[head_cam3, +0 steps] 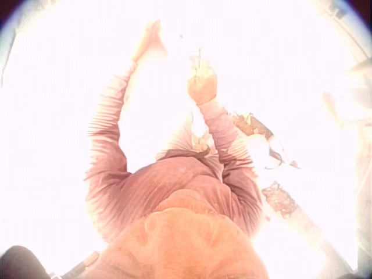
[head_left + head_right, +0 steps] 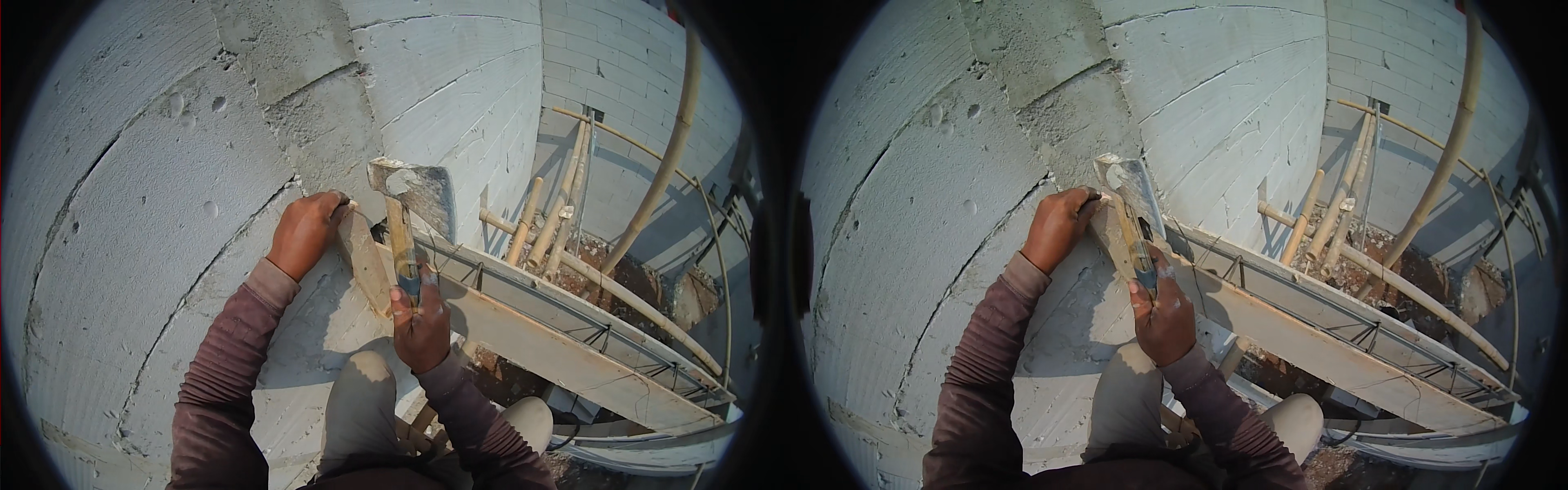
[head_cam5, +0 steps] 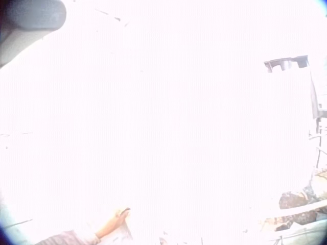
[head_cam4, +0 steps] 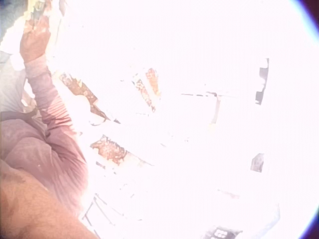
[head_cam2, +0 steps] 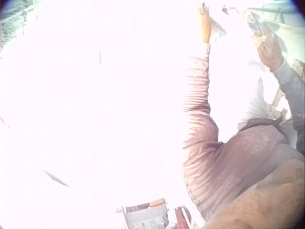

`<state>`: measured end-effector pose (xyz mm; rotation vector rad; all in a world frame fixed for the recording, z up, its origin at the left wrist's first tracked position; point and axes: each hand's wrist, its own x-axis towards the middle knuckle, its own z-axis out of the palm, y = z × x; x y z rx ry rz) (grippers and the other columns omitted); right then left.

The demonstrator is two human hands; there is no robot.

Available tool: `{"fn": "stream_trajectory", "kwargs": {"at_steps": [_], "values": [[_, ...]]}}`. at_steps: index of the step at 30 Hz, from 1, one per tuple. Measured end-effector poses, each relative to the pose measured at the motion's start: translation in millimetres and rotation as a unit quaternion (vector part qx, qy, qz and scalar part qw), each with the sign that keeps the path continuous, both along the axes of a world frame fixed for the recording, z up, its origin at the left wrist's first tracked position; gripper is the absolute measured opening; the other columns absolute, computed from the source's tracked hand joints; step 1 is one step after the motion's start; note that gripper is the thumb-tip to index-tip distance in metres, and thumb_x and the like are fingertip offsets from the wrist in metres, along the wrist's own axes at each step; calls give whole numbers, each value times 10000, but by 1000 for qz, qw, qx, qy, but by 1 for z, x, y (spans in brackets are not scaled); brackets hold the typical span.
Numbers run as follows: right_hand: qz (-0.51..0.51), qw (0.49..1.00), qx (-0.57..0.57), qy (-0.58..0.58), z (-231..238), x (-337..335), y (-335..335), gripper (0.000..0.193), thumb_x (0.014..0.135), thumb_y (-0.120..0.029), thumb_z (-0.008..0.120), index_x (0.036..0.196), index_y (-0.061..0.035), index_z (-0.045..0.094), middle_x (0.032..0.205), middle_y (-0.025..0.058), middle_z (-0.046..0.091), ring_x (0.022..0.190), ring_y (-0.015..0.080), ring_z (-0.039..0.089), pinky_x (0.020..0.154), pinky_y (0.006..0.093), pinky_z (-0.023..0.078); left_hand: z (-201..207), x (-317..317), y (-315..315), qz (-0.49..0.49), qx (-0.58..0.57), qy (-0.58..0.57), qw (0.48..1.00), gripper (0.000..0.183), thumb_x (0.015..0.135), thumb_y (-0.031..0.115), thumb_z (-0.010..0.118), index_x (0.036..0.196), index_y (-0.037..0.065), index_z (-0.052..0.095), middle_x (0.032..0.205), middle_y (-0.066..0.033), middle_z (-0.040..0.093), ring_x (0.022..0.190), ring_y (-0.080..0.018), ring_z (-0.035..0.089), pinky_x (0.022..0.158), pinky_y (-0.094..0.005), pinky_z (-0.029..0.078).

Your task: The person secures wooden boards to a concrete wall structure using a hammer and nails, while standing on a bamboo scaffold.

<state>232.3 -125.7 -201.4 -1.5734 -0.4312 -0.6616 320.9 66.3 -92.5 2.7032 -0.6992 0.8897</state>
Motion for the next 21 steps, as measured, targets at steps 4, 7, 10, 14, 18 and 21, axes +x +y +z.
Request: {"fn": "stream_trajectory", "kwargs": {"at_steps": [4, 7, 10, 14, 18, 21], "values": [[-19, 985, -152, 78, -13, 9, 2, 477, 979, -232, 586, 1325, 76, 473, 882, 244, 659, 716, 346, 688, 645, 394, 529, -1, 1, -1, 8, 30, 6, 1000, 121, 844, 95, 642, 937, 19, 656, 847, -175, 668, 788, -375, 661, 687, -437, 528], [-7, 984, -170, 57, -4, 4, -4, 469, 971, -216, 595, 1316, 77, 476, 828, 227, 661, 677, 350, 674, 624, 403, 524, -2, 1, 7, 18, 40, 8, 999, 98, 854, 109, 627, 902, 26, 646, 825, -170, 658, 767, -375, 655, 677, -446, 524], [-8, 998, -59, 5, -1, -2, -1, 478, 962, -211, 599, 1366, 12, 470, 1120, 319, 620, 968, 468, 641, 780, 455, 537, -7, 3, 12, -1, 24, -8, 1000, 83, 854, 109, 620, 877, 32, 638, 814, -167, 653, 756, -374, 652, 669, -450, 520], [-52, 997, -58, 22, -9, 4, 4, 475, 962, -217, 597, 1364, 4, 474, 1087, 339, 615, 952, 460, 645, 766, 459, 537, -2, 2, 3, -9, 28, -19, 999, 78, 851, 101, 615, 884, 37, 643, 812, -160, 655, 756, -369, 656, 669, -450, 521], [2, 969, -183, 167, -5, 7, -3, 463, 975, -211, 580, 1332, 63, 470, 871, 275, 667, 818, 442, 675, 679, 431, 531, -7, 6, 11, 6, 41, -12, 999, 92, 855, 114, 619, 898, 36, 645, 817, -158, 656, 755, -369, 657, 667, -450, 523], [-36, 991, -119, 46, -12, 6, -6, 456, 971, -218, 594, 1312, 64, 487, 861, 280, 664, 798, 440, 674, 659, 438, 524, -5, 2, 8, 0, 41, -14, 999, 103, 857, 126, 620, 911, 43, 650, 837, -160, 660, 771, -369, 657, 678, -445, 525]]}}
